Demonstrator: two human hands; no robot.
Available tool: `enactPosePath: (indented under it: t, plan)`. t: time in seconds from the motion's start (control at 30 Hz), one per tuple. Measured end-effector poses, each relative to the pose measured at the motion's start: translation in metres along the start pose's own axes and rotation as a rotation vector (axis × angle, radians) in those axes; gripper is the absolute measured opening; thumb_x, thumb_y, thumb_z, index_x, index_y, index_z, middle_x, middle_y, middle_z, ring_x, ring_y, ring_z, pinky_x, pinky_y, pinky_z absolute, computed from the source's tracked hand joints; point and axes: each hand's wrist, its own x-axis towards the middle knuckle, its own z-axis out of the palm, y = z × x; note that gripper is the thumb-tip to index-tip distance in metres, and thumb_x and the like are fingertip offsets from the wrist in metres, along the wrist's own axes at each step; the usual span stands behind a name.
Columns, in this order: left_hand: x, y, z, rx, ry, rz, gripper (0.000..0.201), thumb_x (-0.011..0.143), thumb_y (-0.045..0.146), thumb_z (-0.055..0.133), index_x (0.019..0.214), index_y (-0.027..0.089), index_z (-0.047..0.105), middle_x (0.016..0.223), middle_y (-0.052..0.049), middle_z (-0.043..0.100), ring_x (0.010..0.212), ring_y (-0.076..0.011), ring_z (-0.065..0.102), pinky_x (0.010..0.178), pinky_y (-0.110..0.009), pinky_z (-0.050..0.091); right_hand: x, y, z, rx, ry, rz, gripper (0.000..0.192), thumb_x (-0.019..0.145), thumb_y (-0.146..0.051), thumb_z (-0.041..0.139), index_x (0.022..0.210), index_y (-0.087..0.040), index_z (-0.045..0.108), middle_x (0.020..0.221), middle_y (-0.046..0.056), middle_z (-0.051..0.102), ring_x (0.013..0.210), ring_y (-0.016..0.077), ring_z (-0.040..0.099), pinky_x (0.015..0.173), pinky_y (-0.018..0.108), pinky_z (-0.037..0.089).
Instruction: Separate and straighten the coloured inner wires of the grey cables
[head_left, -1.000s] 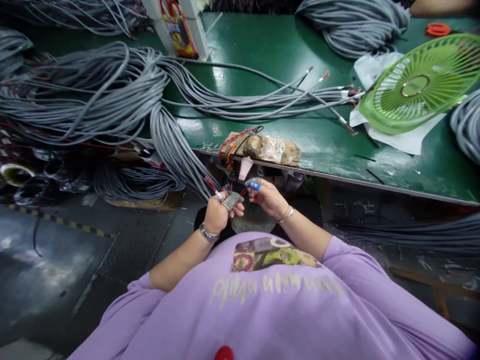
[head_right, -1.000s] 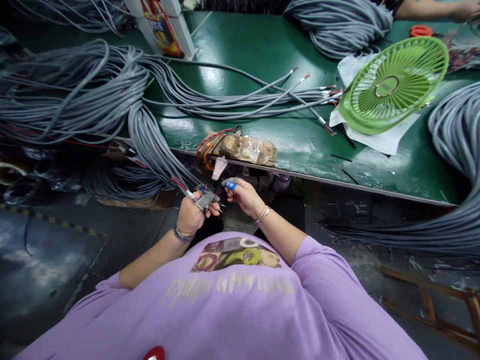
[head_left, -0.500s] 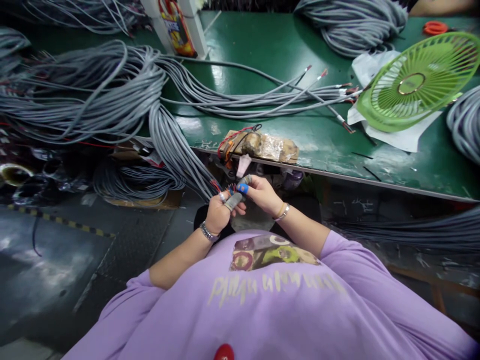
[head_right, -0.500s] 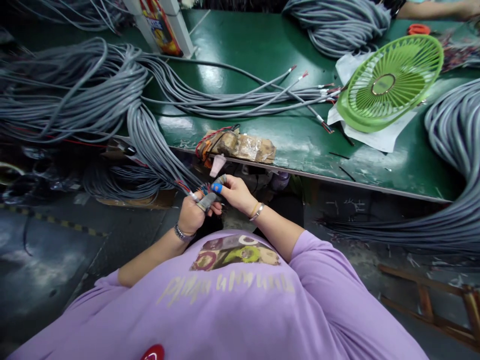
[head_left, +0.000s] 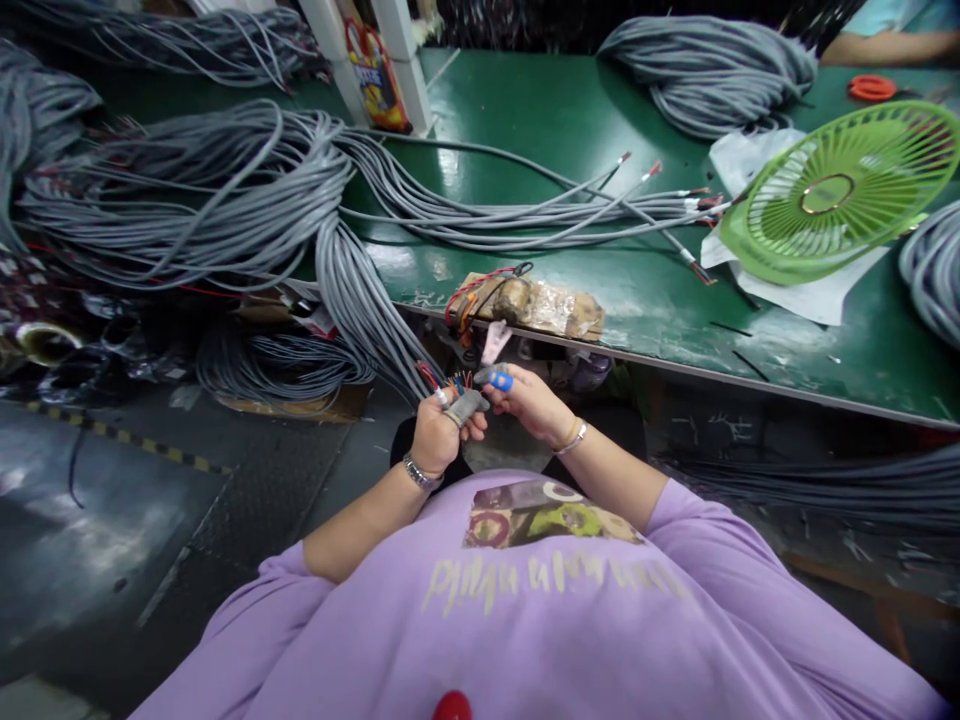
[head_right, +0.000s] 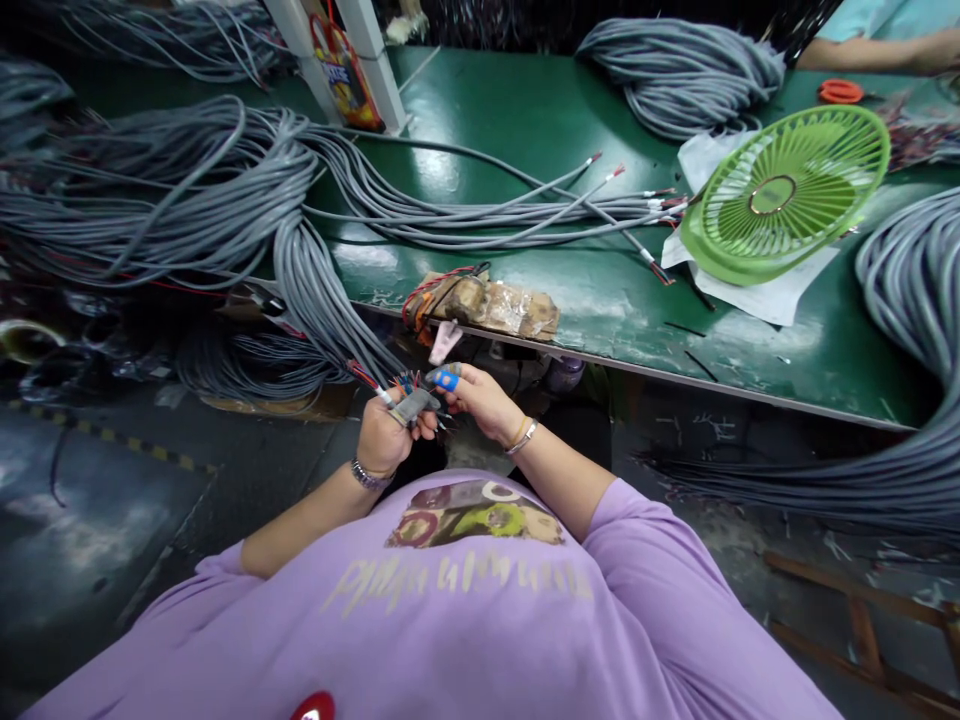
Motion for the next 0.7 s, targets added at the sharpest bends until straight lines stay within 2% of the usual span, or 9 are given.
enactPosePath:
  t: [0.1,0.2,0.33,0.43,0.5,0.6,0.7]
  plan:
    - [-0.001,-0.002,0.0,0.04,-0.025,0.001,0.031,0.079,0.04,0.063,0.062,0.016,0.058,0.052,-0.002,0.065,0.038,-0.0088,0.056,0.036,-0.018,0.033,-0.001,-0.001,0.008,-0.091,-0.01,-0.063,0.031,0.064,-0.041,0.079,0.077,-0.016,0.065,0.069,-0.002,0.06,0.06,0.0076,0.048,0.056,0.021,0.038]
    - [-0.003,-0.004,0.001,0.054,-0.04,-0.006,0.033,0.08,0.042,0.063,0.061,0.015,0.059,0.053,-0.003,0.065,0.039,-0.009,0.056,0.036,-0.018,0.033,0.001,0.004,0.015,-0.104,0.07,-0.079,0.027,0.063,-0.035,0.08,0.068,-0.016,0.062,0.062,-0.002,0.058,0.056,0.0071,0.045,0.053,0.021,0.035]
    - [-0.006,0.0,0.001,0.001,-0.03,-0.015,0.031,0.078,0.043,0.066,0.065,0.014,0.062,0.052,-0.002,0.065,0.039,-0.0092,0.057,0.035,-0.017,0.033,0.007,0.009,0.01,0.066,0.262,-0.027,0.025,0.065,-0.029,0.073,0.061,-0.017,0.051,0.052,-0.008,0.044,0.048,0.0046,0.036,0.048,0.019,0.031]
    - [-0.007,0.01,0.001,-0.083,-0.015,-0.039,0.032,0.073,0.045,0.068,0.069,0.013,0.064,0.05,-0.002,0.064,0.036,-0.01,0.056,0.033,-0.017,0.031,0.013,0.002,-0.002,0.229,0.334,0.021,0.026,0.068,-0.033,0.073,0.068,-0.018,0.052,0.056,-0.008,0.046,0.048,0.0043,0.037,0.048,0.018,0.033]
    - [-0.007,0.019,0.001,-0.151,-0.006,-0.049,0.034,0.07,0.046,0.07,0.067,0.013,0.064,0.048,-0.002,0.062,0.034,-0.0103,0.054,0.031,-0.018,0.031,0.016,-0.006,-0.008,0.264,0.268,0.094,0.031,0.072,-0.043,0.071,0.074,-0.017,0.056,0.062,-0.004,0.054,0.051,0.0055,0.044,0.05,0.019,0.037]
    - [-0.004,0.031,0.004,-0.228,-0.023,-0.057,0.034,0.067,0.046,0.071,0.065,0.013,0.064,0.046,-0.001,0.061,0.032,-0.0104,0.052,0.03,-0.019,0.033,0.02,-0.018,-0.01,0.232,0.079,0.178,0.042,0.078,-0.058,0.063,0.08,-0.016,0.061,0.072,0.0,0.061,0.056,0.0078,0.051,0.052,0.021,0.041]
    - [0.001,0.037,0.008,-0.269,-0.057,-0.063,0.033,0.066,0.045,0.072,0.065,0.013,0.065,0.045,-0.001,0.06,0.031,-0.0102,0.051,0.03,-0.019,0.034,0.024,-0.024,-0.005,0.176,-0.062,0.125,0.046,0.074,-0.06,0.066,0.084,-0.015,0.063,0.072,0.0,0.061,0.056,0.0075,0.049,0.05,0.02,0.039]
